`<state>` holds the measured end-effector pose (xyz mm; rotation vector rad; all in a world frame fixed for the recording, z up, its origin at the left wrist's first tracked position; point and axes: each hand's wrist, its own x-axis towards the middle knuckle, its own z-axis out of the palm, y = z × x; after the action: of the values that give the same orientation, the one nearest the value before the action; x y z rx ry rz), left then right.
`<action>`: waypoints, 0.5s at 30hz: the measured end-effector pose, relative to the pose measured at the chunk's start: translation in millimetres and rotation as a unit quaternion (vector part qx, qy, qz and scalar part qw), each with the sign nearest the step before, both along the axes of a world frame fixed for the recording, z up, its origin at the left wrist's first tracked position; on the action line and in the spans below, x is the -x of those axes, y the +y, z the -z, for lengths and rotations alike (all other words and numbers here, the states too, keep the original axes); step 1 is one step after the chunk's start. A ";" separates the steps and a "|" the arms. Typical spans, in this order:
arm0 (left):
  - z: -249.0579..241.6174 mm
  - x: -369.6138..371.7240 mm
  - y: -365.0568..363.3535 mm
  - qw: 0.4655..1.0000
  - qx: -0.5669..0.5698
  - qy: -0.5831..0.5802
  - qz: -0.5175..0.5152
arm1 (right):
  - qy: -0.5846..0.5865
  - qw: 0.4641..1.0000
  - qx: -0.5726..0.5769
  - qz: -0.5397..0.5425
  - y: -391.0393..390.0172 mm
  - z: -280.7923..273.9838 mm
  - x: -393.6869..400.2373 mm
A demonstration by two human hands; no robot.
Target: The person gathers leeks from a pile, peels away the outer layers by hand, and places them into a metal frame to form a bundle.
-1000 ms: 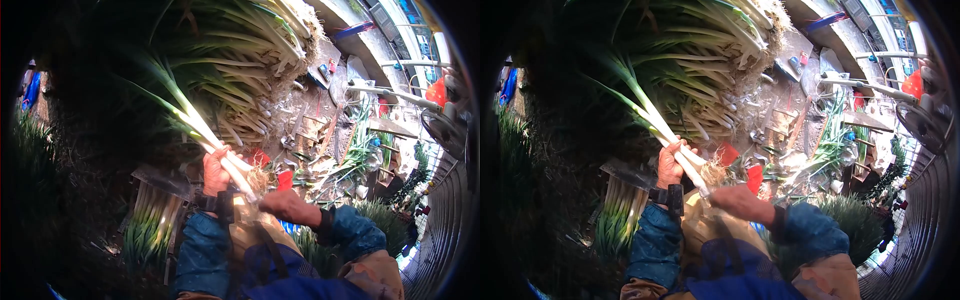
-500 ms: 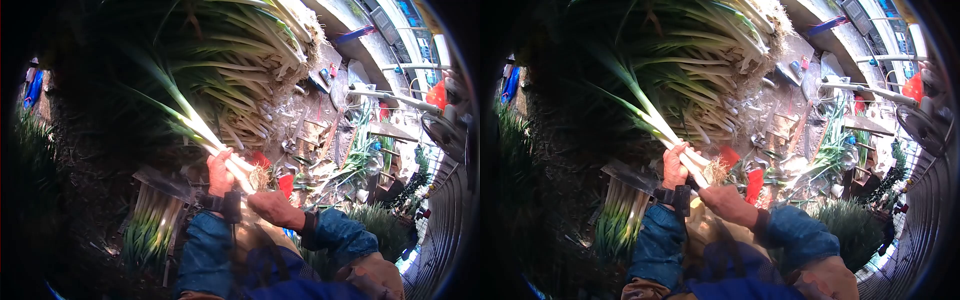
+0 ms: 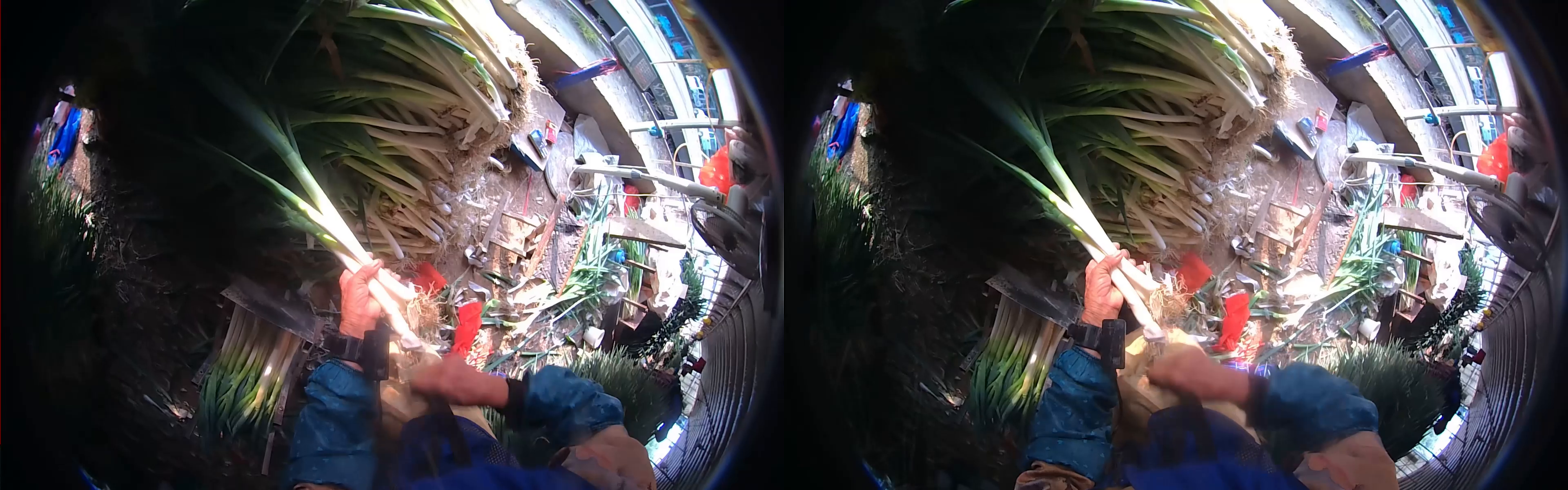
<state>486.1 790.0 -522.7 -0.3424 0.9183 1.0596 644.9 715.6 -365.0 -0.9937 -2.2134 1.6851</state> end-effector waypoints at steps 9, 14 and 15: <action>-24.3 -5.3 -35.6 0.994 -0.090 -0.060 0.025 | -0.241 0.947 0.017 0.212 85.5 12.3 -32.9; -28.3 -2.6 -49.2 0.963 -0.126 0.168 0.166 | -0.095 0.933 0.288 0.195 78.7 54.3 27.1; -44.8 4.1 -44.7 0.972 -0.132 0.131 0.145 | -0.102 0.929 0.308 0.178 76.3 51.8 23.8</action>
<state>481.9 745.3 -477.9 0.1540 1.0121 0.9527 621.2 791.9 -416.8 -1.6577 -1.4613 2.2066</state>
